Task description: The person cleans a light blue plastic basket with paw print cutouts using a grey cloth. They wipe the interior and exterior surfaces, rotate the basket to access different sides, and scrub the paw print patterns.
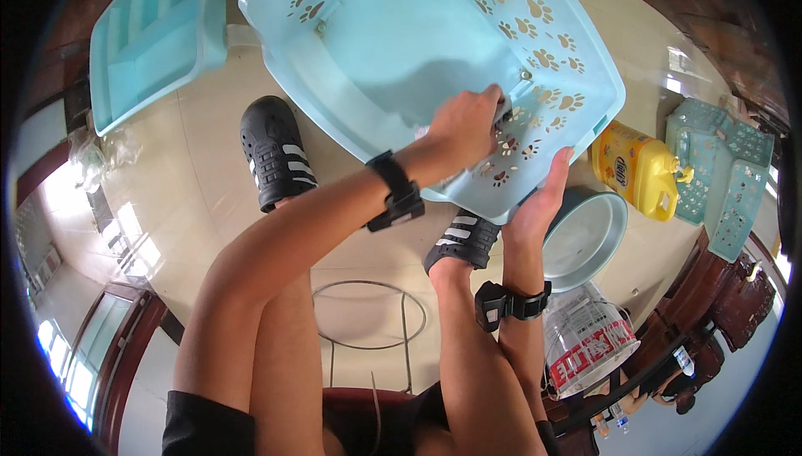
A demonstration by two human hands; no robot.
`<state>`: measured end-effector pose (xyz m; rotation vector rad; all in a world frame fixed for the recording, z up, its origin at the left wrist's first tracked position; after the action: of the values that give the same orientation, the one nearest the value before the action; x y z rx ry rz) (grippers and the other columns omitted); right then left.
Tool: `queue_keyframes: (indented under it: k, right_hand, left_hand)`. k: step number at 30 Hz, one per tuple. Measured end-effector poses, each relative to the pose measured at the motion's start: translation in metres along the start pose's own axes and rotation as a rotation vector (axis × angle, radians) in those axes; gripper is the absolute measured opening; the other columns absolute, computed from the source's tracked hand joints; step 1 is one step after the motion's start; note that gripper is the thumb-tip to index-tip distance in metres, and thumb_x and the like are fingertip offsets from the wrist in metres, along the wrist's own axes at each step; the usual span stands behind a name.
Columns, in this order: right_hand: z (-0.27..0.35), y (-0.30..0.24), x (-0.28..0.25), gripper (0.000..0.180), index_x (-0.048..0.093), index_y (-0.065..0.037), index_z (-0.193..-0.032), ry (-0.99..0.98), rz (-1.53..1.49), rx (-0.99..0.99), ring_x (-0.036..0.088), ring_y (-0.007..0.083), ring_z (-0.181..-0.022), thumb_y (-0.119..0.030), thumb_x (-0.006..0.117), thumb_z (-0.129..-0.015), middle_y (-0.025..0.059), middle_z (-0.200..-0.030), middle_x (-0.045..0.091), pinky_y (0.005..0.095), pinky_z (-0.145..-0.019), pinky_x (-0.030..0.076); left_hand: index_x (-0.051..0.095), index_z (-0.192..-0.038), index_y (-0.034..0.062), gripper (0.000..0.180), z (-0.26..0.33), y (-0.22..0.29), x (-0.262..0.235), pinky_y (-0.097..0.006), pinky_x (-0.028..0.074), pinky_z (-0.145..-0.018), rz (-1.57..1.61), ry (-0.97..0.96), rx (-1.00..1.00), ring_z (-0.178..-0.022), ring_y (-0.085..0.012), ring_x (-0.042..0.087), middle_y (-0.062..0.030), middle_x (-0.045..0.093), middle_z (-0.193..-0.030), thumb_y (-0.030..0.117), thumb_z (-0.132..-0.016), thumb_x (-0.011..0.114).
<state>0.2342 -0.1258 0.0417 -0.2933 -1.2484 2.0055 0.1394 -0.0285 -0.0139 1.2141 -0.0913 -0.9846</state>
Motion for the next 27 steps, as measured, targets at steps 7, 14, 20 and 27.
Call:
queue_keyframes:
  k: [7, 14, 20, 27]
  right_hand:
    - [-0.002, 0.003, -0.003, 0.062, 0.038, -0.001, -0.146, -0.020, 0.021, -0.004, 0.053, 0.0240, -0.122, -0.048, 0.042, -0.105, 0.0114, -0.137, 0.052, 0.0374, -0.104, 0.042]
    - [-0.002, -0.002, -0.003, 0.063, 0.039, 0.000, -0.145, 0.023, 0.061, -0.052, 0.054, 0.0237, -0.121, -0.047, 0.043, -0.104, 0.0116, -0.136, 0.053, 0.0370, -0.103, 0.043]
    - [-0.001, -0.004, -0.001, 0.062, 0.040, 0.000, -0.145, 0.039, 0.071, -0.043, 0.054, 0.0232, -0.121, -0.047, 0.044, -0.104, 0.0111, -0.136, 0.053, 0.0362, -0.103, 0.042]
    - [-0.001, 0.001, -0.001, 0.064, 0.040, -0.001, -0.145, 0.029, 0.040, -0.011, 0.054, 0.0230, -0.122, -0.049, 0.045, -0.103, 0.0096, -0.138, 0.052, 0.0361, -0.103, 0.042]
  left_hand:
    - [0.071, -0.105, 0.0092, 0.029, -0.020, -0.025, -0.014, -0.043, 0.056, -0.079, -0.112, 0.112, -0.026, -0.089, -0.0355, 0.069, -0.0139, 0.072, -0.092, 0.014, -0.076, 0.068]
    - [0.072, -0.107, 0.0161, 0.028, -0.028, -0.030, -0.066, -0.041, 0.052, -0.088, -0.262, 0.236, 0.079, -0.088, -0.0304, 0.066, -0.0097, 0.069, -0.093, 0.013, -0.080, 0.065]
    - [0.071, -0.102, 0.0144, 0.021, -0.043, -0.019, -0.039, -0.041, 0.054, -0.085, -0.370, 0.188, 0.267, -0.107, -0.0287, 0.061, -0.0062, 0.061, -0.112, 0.012, -0.081, 0.068]
    - [0.071, -0.092, 0.0091, 0.017, -0.070, 0.008, -0.018, -0.037, 0.056, -0.077, -0.583, 0.134, 0.440, -0.107, -0.0272, 0.058, -0.0055, 0.060, -0.111, 0.010, -0.075, 0.072]
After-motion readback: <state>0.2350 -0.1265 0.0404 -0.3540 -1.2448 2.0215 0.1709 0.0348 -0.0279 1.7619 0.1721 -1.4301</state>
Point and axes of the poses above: each hand's wrist, its own z-axis away from the middle knuckle, its own x-axis out of the palm, y = z × x, the point moved 5 cm from there along -z, towards the middle knuckle
